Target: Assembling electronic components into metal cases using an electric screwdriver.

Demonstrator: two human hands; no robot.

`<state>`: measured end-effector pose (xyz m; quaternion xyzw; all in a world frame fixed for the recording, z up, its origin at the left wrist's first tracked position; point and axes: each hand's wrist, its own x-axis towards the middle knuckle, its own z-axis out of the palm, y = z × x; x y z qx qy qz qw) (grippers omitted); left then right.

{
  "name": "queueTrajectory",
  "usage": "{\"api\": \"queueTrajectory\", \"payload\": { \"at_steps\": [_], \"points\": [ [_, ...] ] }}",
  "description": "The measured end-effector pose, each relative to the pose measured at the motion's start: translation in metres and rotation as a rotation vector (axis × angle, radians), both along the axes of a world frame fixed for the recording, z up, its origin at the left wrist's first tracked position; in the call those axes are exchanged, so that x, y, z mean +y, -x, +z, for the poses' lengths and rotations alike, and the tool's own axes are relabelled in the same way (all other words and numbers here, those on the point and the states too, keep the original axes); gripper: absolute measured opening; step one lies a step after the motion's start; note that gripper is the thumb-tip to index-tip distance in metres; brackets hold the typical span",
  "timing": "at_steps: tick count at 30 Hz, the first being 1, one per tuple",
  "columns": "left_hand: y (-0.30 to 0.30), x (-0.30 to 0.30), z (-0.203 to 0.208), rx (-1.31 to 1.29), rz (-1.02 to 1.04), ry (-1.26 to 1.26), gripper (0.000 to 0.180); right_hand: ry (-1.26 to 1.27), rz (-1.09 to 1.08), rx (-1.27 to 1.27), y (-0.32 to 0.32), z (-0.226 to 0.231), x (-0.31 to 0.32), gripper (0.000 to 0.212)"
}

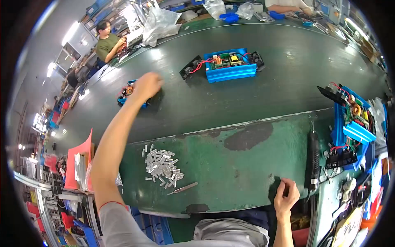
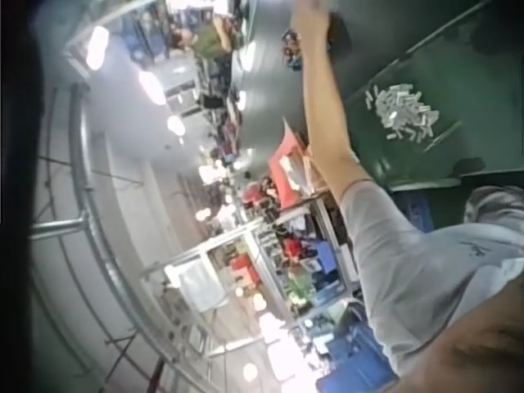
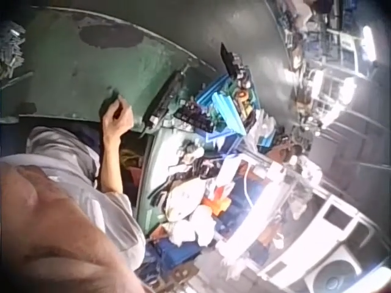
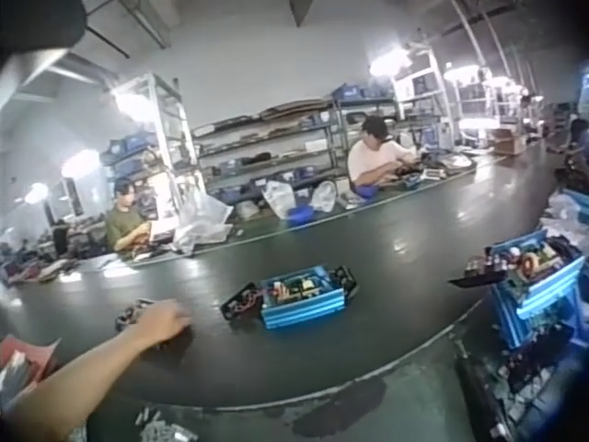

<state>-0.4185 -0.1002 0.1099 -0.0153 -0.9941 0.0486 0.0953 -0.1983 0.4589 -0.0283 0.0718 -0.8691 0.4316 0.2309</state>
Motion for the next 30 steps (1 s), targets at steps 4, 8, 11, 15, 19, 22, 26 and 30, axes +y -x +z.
{"api": "queueTrajectory", "payload": {
  "at_steps": [4,8,11,15,19,22,26,30],
  "points": [
    [0.082,0.124,-0.030,-0.274,-0.049,-0.532,0.051,-0.036,-0.003,-0.002,-0.002,0.002,0.004,0.004],
    [0.140,0.233,-0.079,-0.409,0.197,-1.488,0.086,-0.063,-0.032,0.005,-0.002,0.000,0.008,0.006],
    [0.175,0.266,-0.097,-0.362,0.377,-1.752,0.085,-0.093,-0.022,0.088,0.000,-0.004,0.009,0.007],
    [0.183,0.267,-0.119,-0.182,0.511,-1.750,0.064,-0.057,0.023,0.020,-0.003,-0.008,0.015,0.011],
    [0.168,0.230,-0.128,0.045,0.544,-1.750,0.058,-0.068,0.042,0.111,0.001,-0.008,0.007,0.012],
    [0.114,0.248,-0.106,-0.267,0.380,-1.664,0.052,-0.072,0.006,0.117,0.000,-0.005,0.020,0.013],
    [0.028,0.226,-0.079,-0.412,0.265,-1.431,0.049,-0.016,0.056,0.144,0.007,-0.005,0.009,0.017],
    [-0.043,0.245,-0.048,-0.598,0.098,-1.315,0.042,0.010,0.054,0.018,0.002,-0.005,0.019,0.008]
  ]
}}
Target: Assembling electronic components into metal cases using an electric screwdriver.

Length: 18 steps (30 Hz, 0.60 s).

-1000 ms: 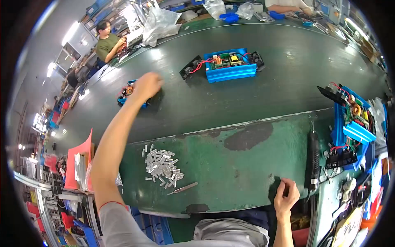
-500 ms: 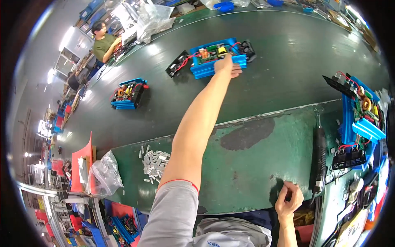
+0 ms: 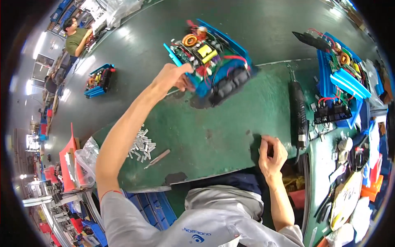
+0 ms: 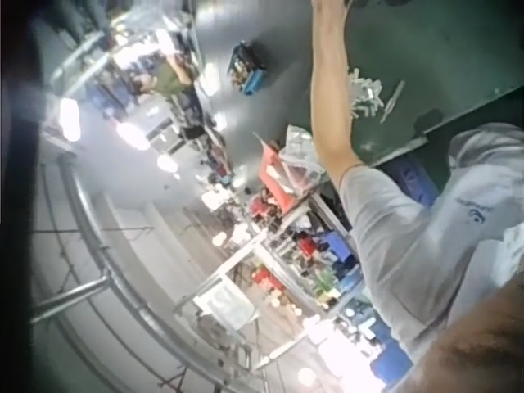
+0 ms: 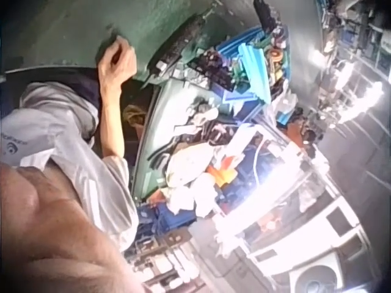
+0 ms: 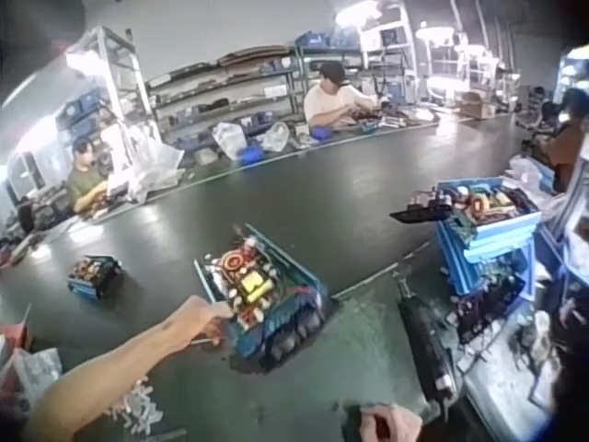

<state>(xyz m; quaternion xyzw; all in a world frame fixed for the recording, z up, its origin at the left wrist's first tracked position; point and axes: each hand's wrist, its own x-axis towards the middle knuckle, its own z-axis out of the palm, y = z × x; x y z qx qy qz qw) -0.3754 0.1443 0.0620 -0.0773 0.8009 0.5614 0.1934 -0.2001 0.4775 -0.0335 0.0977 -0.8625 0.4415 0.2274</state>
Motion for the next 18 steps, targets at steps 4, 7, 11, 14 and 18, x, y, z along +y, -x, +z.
{"api": "queueTrajectory", "payload": {
  "at_steps": [4,7,11,14,18],
  "points": [
    [-0.050,0.000,0.004,0.097,-0.208,0.007,0.045,0.374,-0.078,-0.248,-0.012,0.003,0.003,0.009],
    [-0.060,-0.001,0.006,0.077,-0.480,0.124,0.043,0.496,-0.101,-0.293,-0.020,0.009,0.010,0.012],
    [-0.066,0.007,0.002,0.331,-0.715,0.550,0.027,0.405,-0.125,-0.351,-0.029,0.017,0.018,0.012],
    [-0.080,0.019,0.015,0.355,-0.582,0.578,0.036,0.337,-0.128,-0.374,-0.031,0.016,0.018,0.012],
    [-0.072,0.016,0.006,0.443,-0.656,0.658,0.038,0.315,-0.101,-0.402,-0.026,0.021,0.011,0.011]
  ]
}}
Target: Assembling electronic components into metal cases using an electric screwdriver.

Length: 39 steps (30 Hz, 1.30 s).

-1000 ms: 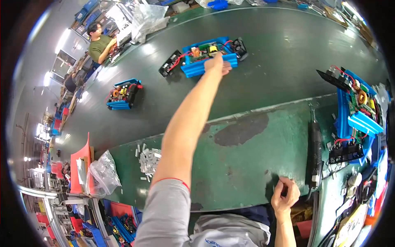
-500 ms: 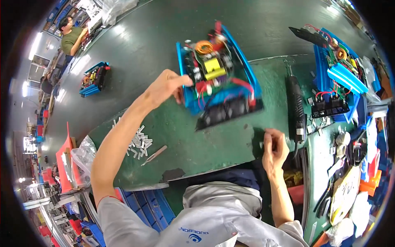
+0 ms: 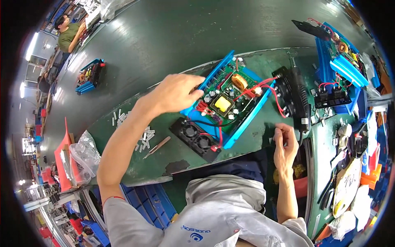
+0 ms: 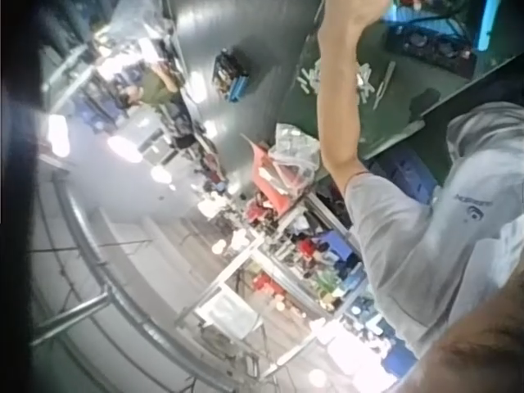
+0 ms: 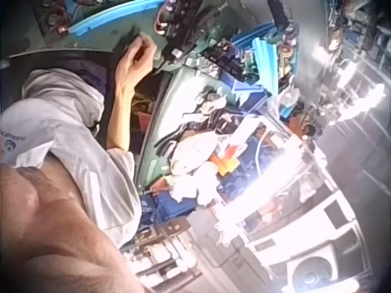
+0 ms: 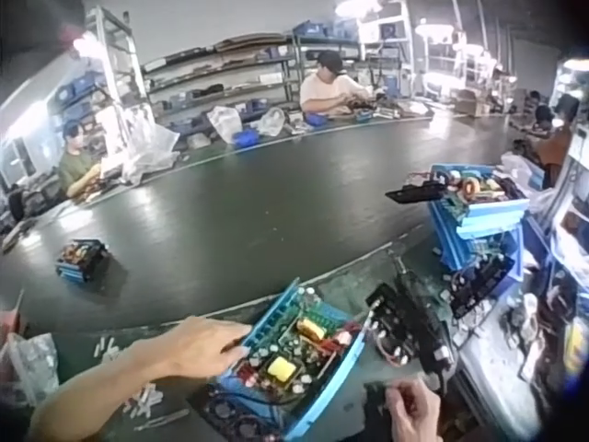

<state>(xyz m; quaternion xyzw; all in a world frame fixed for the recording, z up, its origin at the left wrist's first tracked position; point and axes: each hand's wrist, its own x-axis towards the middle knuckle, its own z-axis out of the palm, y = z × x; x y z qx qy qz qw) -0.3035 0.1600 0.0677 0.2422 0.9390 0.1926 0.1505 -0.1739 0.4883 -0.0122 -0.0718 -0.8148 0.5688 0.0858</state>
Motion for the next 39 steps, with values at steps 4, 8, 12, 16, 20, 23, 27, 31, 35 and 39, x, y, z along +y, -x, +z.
{"api": "queueTrajectory", "payload": {
  "at_steps": [4,8,12,16,20,23,27,31,35,39],
  "points": [
    [0.020,-0.005,0.008,-0.016,-0.019,-0.003,0.034,-0.115,0.065,0.010,0.000,0.005,0.002,0.010],
    [0.023,-0.012,0.007,0.001,-0.058,-0.018,0.034,-0.146,0.018,0.088,0.003,0.006,0.006,0.013],
    [0.017,-0.008,0.002,0.014,-0.090,-0.050,0.034,-0.057,-0.163,0.198,0.017,-0.009,0.015,0.052],
    [0.000,-0.006,0.001,0.031,-0.092,-0.158,0.032,-0.222,-0.038,0.080,0.030,0.012,0.006,0.073],
    [-0.044,0.009,0.008,0.306,0.116,-0.218,0.031,-0.377,-0.060,0.139,0.043,0.008,0.011,0.046],
    [-0.086,-0.002,0.014,0.429,0.211,-0.221,0.035,-0.469,-0.054,0.176,0.043,0.000,0.015,0.042],
    [-0.140,-0.011,-0.010,0.450,0.484,-0.244,0.035,-0.422,-0.060,0.163,0.031,-0.007,0.011,0.040],
    [-0.160,0.003,-0.023,0.473,0.505,-0.358,0.037,-0.478,-0.112,0.387,0.004,-0.009,0.006,0.039],
    [-0.158,0.022,-0.017,0.321,0.334,-0.237,0.041,-0.604,0.241,0.397,-0.013,0.008,0.000,0.038],
    [-0.160,0.035,-0.026,0.276,0.318,-0.148,0.035,-0.629,0.254,0.294,-0.004,0.011,-0.006,0.045]
  ]
}}
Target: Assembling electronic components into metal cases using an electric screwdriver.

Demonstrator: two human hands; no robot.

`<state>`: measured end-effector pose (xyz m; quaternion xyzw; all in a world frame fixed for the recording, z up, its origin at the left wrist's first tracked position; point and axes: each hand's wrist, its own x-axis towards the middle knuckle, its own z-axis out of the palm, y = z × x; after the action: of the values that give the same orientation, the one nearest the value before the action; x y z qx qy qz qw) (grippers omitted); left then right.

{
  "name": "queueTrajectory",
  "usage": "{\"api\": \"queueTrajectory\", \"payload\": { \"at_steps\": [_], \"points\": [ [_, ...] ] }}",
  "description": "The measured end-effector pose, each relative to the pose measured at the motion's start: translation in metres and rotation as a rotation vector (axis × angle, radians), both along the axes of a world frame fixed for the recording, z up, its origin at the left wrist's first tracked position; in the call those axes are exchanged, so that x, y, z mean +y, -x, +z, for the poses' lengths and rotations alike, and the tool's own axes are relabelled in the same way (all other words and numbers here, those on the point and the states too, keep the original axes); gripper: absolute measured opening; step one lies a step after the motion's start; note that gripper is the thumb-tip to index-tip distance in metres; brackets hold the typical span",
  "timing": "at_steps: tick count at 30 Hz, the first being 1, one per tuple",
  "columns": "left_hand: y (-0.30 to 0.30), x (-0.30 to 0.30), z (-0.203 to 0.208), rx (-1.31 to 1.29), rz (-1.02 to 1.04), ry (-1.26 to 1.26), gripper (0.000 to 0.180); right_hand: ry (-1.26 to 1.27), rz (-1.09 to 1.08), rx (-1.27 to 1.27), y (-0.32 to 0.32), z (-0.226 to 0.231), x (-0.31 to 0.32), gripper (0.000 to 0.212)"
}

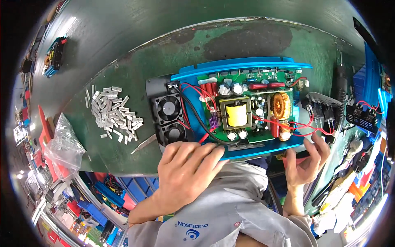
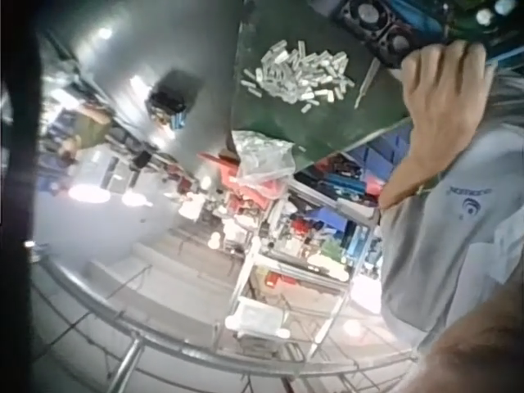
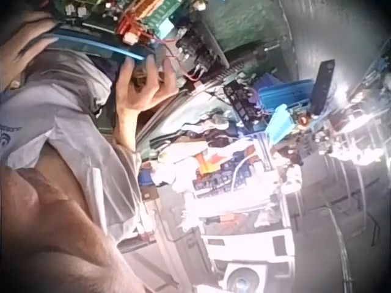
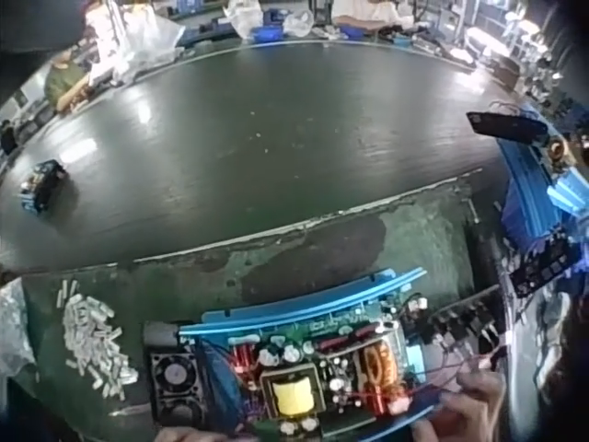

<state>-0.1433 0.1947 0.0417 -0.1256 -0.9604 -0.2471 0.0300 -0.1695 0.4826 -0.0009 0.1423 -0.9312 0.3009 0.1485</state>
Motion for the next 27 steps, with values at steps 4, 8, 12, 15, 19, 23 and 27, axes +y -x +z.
{"api": "queueTrajectory", "payload": {
  "at_steps": [4,8,12,15,19,23,27],
  "points": [
    [-0.007,0.004,0.005,-0.033,0.049,-0.012,0.033,0.127,-0.039,-0.062,-0.001,-0.010,0.006,0.042],
    [-0.011,0.005,0.015,-0.077,0.155,0.110,0.030,0.190,-0.109,-0.195,-0.003,-0.018,0.007,0.041],
    [-0.010,0.001,0.004,-0.056,0.089,0.067,0.032,0.137,-0.083,-0.201,0.003,-0.013,0.007,0.042],
    [-0.008,-0.005,-0.006,-0.018,0.039,-0.014,0.033,0.154,-0.053,-0.175,0.007,-0.016,0.009,0.041],
    [-0.003,-0.004,-0.004,-0.010,0.057,-0.005,0.026,0.273,0.002,-0.230,0.016,-0.020,0.009,0.036],
    [0.004,-0.007,-0.009,0.040,0.073,0.014,0.027,0.315,-0.048,-0.256,0.028,-0.025,0.004,0.036],
    [0.000,-0.010,-0.020,0.153,0.072,-0.043,0.033,0.404,-0.211,-0.324,0.030,-0.024,-0.003,0.039]
  ]
}}
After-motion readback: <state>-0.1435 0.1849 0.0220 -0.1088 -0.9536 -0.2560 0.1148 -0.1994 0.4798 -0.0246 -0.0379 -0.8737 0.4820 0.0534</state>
